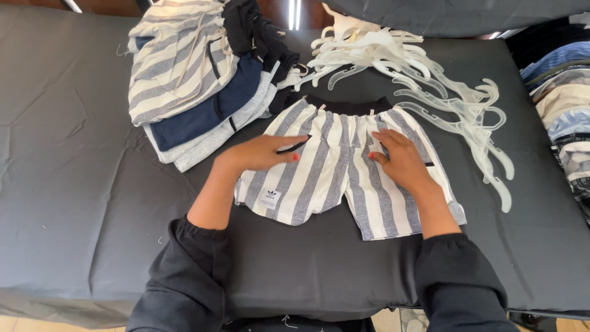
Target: Hanging shorts onto plastic hangers in a clothing store.
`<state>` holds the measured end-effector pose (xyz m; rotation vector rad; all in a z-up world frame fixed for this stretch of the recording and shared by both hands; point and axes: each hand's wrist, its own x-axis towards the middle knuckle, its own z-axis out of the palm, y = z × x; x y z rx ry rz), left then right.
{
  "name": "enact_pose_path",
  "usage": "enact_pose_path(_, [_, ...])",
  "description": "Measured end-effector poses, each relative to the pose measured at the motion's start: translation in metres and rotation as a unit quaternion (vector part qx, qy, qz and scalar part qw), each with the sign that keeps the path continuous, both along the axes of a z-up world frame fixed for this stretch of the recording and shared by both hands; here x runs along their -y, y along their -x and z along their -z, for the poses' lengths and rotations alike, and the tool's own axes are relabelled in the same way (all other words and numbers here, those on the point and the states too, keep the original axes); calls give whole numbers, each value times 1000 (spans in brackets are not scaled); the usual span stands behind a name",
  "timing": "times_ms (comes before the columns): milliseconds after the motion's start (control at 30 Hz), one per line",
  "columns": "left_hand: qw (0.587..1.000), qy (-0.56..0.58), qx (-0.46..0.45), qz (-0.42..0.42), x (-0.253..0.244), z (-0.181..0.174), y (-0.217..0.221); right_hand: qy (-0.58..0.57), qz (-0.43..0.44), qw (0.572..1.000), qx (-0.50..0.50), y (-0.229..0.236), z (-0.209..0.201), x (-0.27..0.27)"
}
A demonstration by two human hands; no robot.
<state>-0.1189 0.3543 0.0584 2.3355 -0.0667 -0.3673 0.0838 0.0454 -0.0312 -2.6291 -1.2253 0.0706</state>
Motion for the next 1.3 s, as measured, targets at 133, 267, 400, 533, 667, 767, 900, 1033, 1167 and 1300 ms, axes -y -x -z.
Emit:
enact_pose_path(133, [996,35,39,-73,-11,16,-5,-182,-154,952,-191,76,-62,-25])
enact_pose_path(267, [994,71,76,-46,-21,60,-20,-61,-251,930,-261,113,-67,-39])
enact_pose_path(400, [993,94,70,-25,-28,75,-20,-128,-266,941,-166,103,-13,-46])
enact_pose_path(533, [990,121,64,-11,-35,82,-24,-251,-250,935,-26,105,2,-52])
enact_pose_path(667, [989,122,79,7,-37,83,-23,-328,-268,894,-143,82,22,-46])
enact_pose_path(767, [986,143,80,18,-41,87,-26,-328,-274,864,-265,78,13,-39])
enact_pose_path(900, [985,152,79,4,-40,84,-23,-362,-220,838,-344,82,-11,-32])
enact_pose_path(1033, [992,111,57,-15,-34,65,-17,-359,-21,919,-161,69,-8,-24])
enact_pose_path(1167, [998,37,56,-14,-32,67,-17,4,76,996,-49,48,-15,-11])
enact_pose_path(1300, [998,-39,45,-26,-35,69,-19,50,118,988,-81,32,-23,2])
